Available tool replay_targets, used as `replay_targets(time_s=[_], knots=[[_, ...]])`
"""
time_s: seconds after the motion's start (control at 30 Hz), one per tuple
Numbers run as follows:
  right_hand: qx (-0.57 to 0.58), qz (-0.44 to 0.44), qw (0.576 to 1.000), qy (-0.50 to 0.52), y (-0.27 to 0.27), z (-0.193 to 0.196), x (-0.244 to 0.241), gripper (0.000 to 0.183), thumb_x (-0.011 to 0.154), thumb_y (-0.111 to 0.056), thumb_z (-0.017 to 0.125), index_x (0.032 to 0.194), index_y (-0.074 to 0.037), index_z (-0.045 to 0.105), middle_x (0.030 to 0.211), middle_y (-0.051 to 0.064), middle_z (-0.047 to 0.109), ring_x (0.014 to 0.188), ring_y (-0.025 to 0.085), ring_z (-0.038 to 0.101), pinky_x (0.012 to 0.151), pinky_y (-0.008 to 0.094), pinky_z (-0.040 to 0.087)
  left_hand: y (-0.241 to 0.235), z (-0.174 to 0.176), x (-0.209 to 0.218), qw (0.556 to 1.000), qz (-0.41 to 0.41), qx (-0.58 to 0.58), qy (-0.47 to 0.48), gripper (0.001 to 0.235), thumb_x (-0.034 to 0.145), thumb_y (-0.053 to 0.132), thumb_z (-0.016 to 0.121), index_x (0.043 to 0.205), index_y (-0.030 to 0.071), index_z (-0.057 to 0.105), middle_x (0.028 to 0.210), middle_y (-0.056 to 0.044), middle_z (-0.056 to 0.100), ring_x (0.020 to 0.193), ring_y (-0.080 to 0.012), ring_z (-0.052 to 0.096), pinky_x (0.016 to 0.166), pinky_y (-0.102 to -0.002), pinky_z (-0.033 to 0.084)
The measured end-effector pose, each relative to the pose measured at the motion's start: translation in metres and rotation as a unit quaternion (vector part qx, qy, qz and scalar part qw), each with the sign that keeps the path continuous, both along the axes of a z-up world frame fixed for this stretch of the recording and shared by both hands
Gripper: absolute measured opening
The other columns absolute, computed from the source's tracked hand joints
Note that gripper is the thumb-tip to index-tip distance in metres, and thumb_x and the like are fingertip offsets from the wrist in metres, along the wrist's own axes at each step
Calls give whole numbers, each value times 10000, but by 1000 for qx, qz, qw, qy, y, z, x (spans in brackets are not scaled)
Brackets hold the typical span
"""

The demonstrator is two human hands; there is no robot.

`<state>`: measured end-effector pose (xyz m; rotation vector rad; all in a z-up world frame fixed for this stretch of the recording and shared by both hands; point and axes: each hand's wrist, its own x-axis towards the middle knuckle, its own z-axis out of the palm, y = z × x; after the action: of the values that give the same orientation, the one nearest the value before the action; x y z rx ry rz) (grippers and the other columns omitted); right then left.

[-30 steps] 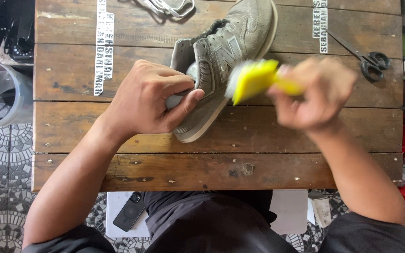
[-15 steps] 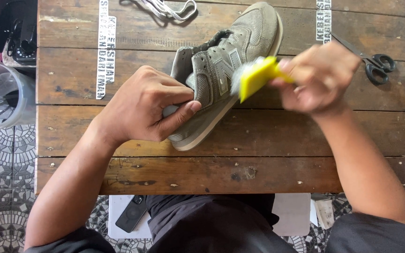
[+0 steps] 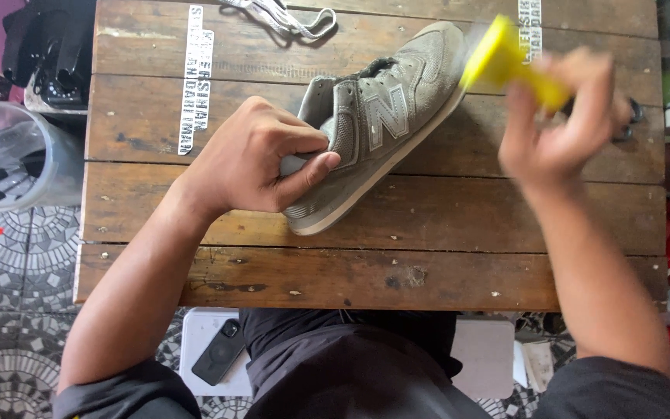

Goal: The person scrubs the exterior of a grey sneaker with a yellow brush, focusing on the toe box, sides, and heel. They rotate the shoe to clean different areas and briefly inspect the sole.

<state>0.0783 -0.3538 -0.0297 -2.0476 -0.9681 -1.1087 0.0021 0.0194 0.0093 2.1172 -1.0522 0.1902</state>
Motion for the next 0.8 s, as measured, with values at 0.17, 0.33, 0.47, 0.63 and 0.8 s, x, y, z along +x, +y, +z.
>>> replay_targets(time_s=[0.17, 0.33, 0.47, 0.63, 0.8], knots=[[-119, 104, 981, -114, 43, 4, -58, 298, 1134, -398, 704, 1103, -102, 695, 836, -3, 685, 746, 197, 574, 704, 388, 423, 0, 2, 1, 1000, -5, -8, 0, 511, 1167, 157, 608, 709, 103, 388, 610, -54, 314, 516, -264, 300, 570, -420, 258], [-192, 190, 959, -80, 67, 16, -61, 182, 1157, -288, 764, 1152, -125, 684, 790, -44, 693, 563, 113, 539, 554, 310, 387, -1, 2, 2, 1000, -20, -3, -3, 499, 1196, 183, 564, 735, 87, 397, 607, -94, 352, 515, -340, 356, 576, -475, 258], [-197, 96, 954, -204, 3, -45, -11, 512, 1196, -381, 801, 1464, -149, 431, 1148, 94, 617, 943, 265, 563, 866, 499, 412, 0, 5, 4, 999, -36, -21, 14, 503, 1190, 140, 571, 721, 78, 401, 621, -91, 343, 524, -327, 326, 578, -455, 256], [-175, 11, 982, -66, -44, -30, 31, 330, 1223, -368, 788, 1140, -48, 798, 946, 127, 802, 824, 363, 633, 888, 522, 445, 0, 4, 4, 998, -47, -32, 22, 523, 1187, 112, 577, 719, 74, 345, 636, -84, 276, 540, -296, 259, 586, -430, 230], [-142, -109, 982, 61, -58, -28, 51, 348, 1376, -330, 826, 1315, 12, 808, 1123, 118, 767, 916, 369, 742, 905, 489, 488, -4, 3, 0, 1000, -18, -1, -25, 514, 1171, 137, 619, 721, 83, 377, 600, -101, 362, 526, -377, 353, 579, -470, 245]])
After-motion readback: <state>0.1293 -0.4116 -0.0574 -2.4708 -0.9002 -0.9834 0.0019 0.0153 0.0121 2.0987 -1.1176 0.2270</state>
